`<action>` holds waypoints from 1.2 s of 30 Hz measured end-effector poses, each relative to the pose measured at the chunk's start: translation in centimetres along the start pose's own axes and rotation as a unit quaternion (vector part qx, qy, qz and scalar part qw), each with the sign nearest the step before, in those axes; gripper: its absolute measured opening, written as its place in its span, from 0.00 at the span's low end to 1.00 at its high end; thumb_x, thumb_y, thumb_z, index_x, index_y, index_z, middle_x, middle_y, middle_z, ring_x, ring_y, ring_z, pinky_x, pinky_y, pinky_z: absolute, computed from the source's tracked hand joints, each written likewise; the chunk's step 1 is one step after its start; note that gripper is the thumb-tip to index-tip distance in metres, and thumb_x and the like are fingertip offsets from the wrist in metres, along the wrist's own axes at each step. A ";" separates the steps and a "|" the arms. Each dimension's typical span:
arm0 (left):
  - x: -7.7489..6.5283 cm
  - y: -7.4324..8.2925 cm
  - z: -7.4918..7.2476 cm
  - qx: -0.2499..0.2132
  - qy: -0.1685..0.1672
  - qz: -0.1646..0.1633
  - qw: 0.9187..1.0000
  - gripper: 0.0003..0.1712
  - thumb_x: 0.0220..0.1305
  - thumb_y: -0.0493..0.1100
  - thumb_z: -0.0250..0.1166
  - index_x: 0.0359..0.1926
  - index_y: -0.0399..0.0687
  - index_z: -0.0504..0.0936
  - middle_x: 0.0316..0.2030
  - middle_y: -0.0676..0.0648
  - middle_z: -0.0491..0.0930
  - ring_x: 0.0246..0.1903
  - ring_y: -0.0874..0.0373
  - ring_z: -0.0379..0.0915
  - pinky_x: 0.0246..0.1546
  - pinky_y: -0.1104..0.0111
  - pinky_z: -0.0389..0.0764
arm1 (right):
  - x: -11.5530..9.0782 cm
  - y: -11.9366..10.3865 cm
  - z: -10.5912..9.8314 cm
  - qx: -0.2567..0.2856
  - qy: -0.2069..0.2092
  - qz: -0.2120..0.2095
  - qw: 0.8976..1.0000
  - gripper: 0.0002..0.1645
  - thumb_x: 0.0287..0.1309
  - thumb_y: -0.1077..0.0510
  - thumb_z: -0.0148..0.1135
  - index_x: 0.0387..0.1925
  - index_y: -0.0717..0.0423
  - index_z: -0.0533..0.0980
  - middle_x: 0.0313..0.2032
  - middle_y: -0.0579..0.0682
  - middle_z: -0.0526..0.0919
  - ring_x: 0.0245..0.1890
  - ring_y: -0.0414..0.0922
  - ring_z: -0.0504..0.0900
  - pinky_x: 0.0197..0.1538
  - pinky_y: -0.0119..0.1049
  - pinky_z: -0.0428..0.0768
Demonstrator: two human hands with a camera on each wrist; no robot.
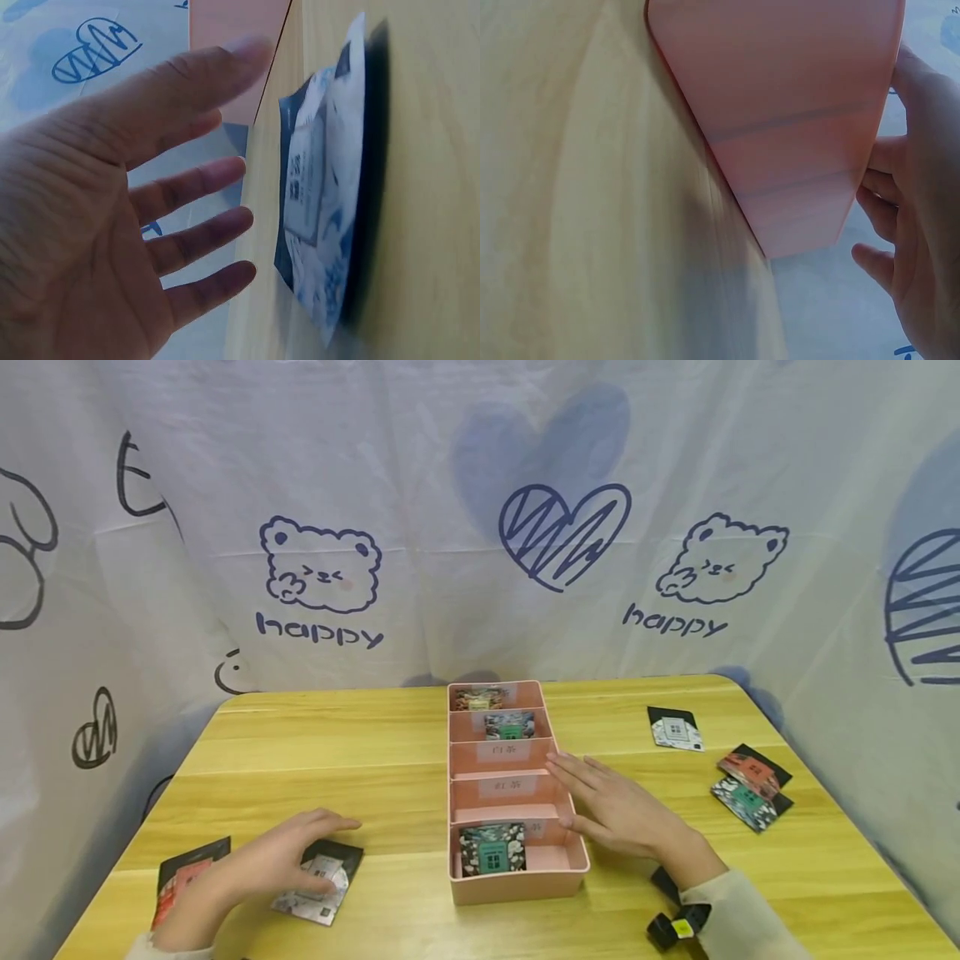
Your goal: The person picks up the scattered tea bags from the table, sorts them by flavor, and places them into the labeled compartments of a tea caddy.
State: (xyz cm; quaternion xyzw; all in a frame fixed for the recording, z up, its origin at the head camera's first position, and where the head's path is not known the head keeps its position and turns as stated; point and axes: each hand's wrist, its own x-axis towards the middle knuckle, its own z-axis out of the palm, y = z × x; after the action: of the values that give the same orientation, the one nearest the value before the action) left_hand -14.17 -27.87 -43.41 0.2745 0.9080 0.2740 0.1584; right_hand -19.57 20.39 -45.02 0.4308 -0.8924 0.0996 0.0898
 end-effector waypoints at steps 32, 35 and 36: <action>-0.1 -1.6 1.0 0.012 0.002 0.026 1.000 0.45 0.44 0.67 0.71 0.64 0.55 0.76 0.58 0.47 0.72 0.56 0.43 0.66 0.48 0.59 0.77 | -0.2 -0.1 0.0 0.040 -0.002 0.022 0.999 0.42 0.70 0.43 0.53 0.76 0.54 0.52 0.75 0.51 0.53 0.73 0.51 0.55 0.69 0.51 0.62; 0.0 -1.5 1.2 0.020 -0.001 0.020 1.000 0.45 0.45 0.67 0.71 0.64 0.54 0.76 0.58 0.46 0.71 0.55 0.43 0.66 0.46 0.59 0.77 | -0.3 -0.1 0.0 0.042 -0.001 0.023 0.999 0.42 0.70 0.43 0.53 0.76 0.53 0.52 0.75 0.51 0.53 0.73 0.51 0.55 0.69 0.51 0.62; 0.1 -1.5 1.2 0.025 -0.001 0.017 1.000 0.46 0.45 0.67 0.71 0.64 0.53 0.76 0.58 0.46 0.71 0.55 0.43 0.67 0.46 0.58 0.77 | -0.3 -0.1 0.1 0.043 0.001 0.023 0.999 0.42 0.69 0.42 0.53 0.76 0.54 0.52 0.75 0.51 0.53 0.73 0.51 0.55 0.69 0.51 0.63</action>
State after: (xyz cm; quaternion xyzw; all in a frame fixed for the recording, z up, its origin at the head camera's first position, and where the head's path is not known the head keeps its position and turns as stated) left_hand -14.35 -28.36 -45.26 0.2942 0.9095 0.2540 0.1474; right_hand -19.32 20.53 -45.15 0.4134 -0.8970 0.1404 0.0692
